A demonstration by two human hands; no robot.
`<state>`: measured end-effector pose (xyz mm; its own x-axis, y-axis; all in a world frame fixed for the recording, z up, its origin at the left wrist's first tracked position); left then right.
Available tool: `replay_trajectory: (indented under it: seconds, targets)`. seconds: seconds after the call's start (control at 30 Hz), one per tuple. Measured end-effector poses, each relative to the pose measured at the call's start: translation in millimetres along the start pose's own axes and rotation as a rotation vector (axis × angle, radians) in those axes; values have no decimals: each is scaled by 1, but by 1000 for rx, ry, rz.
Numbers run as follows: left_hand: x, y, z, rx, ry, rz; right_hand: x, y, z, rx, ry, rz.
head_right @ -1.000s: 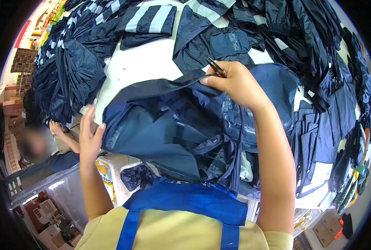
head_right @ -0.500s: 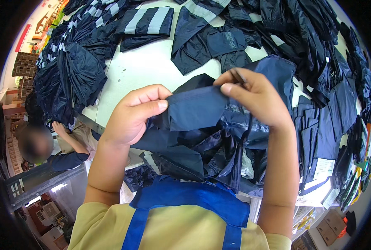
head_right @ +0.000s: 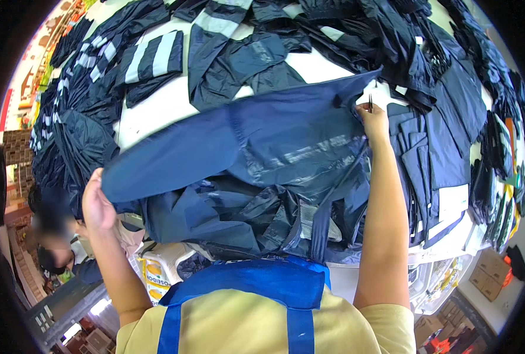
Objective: The person folds a dark blue jacket with reflective stripes on a white table. They smooth the fabric, fold the sleeves inward, fold the body in half, and then fold it again into a compact rectangle.
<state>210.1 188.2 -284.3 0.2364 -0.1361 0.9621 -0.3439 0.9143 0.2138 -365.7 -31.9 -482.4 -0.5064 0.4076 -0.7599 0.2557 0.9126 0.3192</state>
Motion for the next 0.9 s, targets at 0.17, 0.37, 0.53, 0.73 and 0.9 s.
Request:
replay_trajectory:
  seconds: [0.17, 0.37, 0.53, 0.73, 0.9]
  targets:
    - [-4, -52, -61, 116, -25, -5, -20, 32, -1, 90, 311, -150]
    - [10, -20, 98, 117, -581, 418, -60, 79, -18, -139, -166, 13]
    - [-45, 32, 236, -519, -58, 39, -143, 195, -30, -371, -304, -309]
    - [-35, 48, 262, -451, 204, 91, -174, 286, -19, -164, 225, -937]
    - [-31, 70, 239, -419, 329, 98, -165, 317, -7, -202, 238, -960]
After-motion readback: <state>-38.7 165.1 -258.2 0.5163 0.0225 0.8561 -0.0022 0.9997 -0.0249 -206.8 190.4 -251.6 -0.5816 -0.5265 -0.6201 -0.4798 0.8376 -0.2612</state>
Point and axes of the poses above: each hand's wrist, its own y-axis away from the middle knuckle, its own z-axis out of the palm, x = y × z, the point moved 4 cm from there along -y, towards the middle knuckle, and after that the axes turned 3 degrees about z, right-handed, at the moved point
